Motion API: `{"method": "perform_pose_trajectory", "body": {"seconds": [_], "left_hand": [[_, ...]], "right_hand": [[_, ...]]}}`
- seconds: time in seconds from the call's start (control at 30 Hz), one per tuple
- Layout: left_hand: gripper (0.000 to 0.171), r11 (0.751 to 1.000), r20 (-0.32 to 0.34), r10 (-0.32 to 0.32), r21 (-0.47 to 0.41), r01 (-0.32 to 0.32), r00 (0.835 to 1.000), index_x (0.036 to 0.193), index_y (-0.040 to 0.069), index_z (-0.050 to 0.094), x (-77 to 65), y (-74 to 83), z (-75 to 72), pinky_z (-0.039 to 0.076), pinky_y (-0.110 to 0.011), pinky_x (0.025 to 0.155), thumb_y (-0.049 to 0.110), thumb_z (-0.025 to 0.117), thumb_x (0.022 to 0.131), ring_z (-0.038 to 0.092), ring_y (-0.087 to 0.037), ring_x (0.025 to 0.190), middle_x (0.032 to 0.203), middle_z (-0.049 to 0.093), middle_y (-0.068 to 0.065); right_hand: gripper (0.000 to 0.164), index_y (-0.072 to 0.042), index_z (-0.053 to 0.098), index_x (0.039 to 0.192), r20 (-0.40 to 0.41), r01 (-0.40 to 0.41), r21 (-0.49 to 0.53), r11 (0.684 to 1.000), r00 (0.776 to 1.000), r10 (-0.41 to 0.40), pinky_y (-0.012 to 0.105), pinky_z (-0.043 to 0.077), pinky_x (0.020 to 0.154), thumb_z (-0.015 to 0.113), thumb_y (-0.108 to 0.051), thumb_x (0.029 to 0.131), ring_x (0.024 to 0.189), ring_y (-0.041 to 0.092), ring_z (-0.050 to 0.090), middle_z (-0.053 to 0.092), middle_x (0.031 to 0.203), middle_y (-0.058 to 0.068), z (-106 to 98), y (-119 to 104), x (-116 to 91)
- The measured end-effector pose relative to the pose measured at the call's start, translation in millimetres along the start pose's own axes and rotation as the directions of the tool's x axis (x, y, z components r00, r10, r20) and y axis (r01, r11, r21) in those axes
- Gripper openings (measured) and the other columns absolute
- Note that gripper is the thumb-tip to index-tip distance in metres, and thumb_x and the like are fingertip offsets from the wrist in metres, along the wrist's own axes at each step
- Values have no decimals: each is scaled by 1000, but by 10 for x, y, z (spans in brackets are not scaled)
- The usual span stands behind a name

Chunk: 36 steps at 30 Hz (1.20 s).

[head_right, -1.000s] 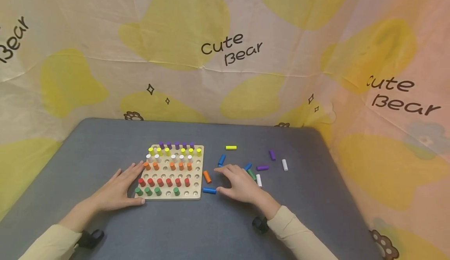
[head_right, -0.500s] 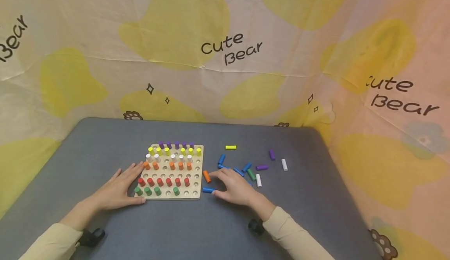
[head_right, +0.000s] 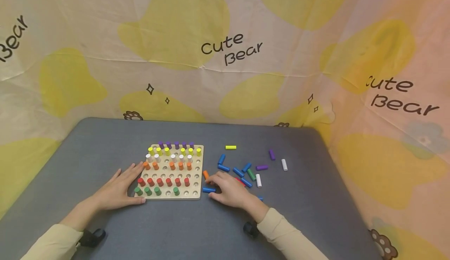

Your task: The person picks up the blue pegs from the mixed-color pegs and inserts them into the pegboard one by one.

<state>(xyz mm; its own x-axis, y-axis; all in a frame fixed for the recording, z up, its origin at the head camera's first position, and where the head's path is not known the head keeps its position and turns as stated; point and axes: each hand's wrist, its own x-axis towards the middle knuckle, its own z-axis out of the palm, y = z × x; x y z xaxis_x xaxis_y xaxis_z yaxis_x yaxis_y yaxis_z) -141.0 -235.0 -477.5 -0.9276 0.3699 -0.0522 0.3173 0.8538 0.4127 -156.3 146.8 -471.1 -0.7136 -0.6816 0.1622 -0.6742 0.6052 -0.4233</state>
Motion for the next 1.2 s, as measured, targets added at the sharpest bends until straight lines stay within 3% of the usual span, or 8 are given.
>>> {"method": "perform_pose_trajectory", "body": {"seconds": [0.37,0.57,1.2], "left_hand": [[111,999,1,-7,-32,7,1000,148,13,20,-1,-13,19,5,-64,105,71,65,65,15,-37,139,152,21,-12],[111,999,-5,-8,-35,8,1000,149,16,18,-3,-27,35,4,-63,106,71,65,65,15,-37,139,152,21,-12],[109,999,-16,-3,-40,3,1000,149,16,18,-9,-40,56,4,-63,106,71,64,66,14,-37,140,153,19,-11]], "right_hand": [[23,-17,65,103,-28,-27,0,1000,999,27,19,47,71,70,-23,82,83,7,55,58,92,-5,59,-23,53],[18,-15,66,98,-46,-2,-10,1000,999,1,17,45,66,70,-20,81,78,7,53,57,87,-4,94,-27,91],[14,-16,65,98,35,-36,1,999,999,36,16,44,66,68,-19,84,77,7,52,56,86,-5,34,-79,124]]}}
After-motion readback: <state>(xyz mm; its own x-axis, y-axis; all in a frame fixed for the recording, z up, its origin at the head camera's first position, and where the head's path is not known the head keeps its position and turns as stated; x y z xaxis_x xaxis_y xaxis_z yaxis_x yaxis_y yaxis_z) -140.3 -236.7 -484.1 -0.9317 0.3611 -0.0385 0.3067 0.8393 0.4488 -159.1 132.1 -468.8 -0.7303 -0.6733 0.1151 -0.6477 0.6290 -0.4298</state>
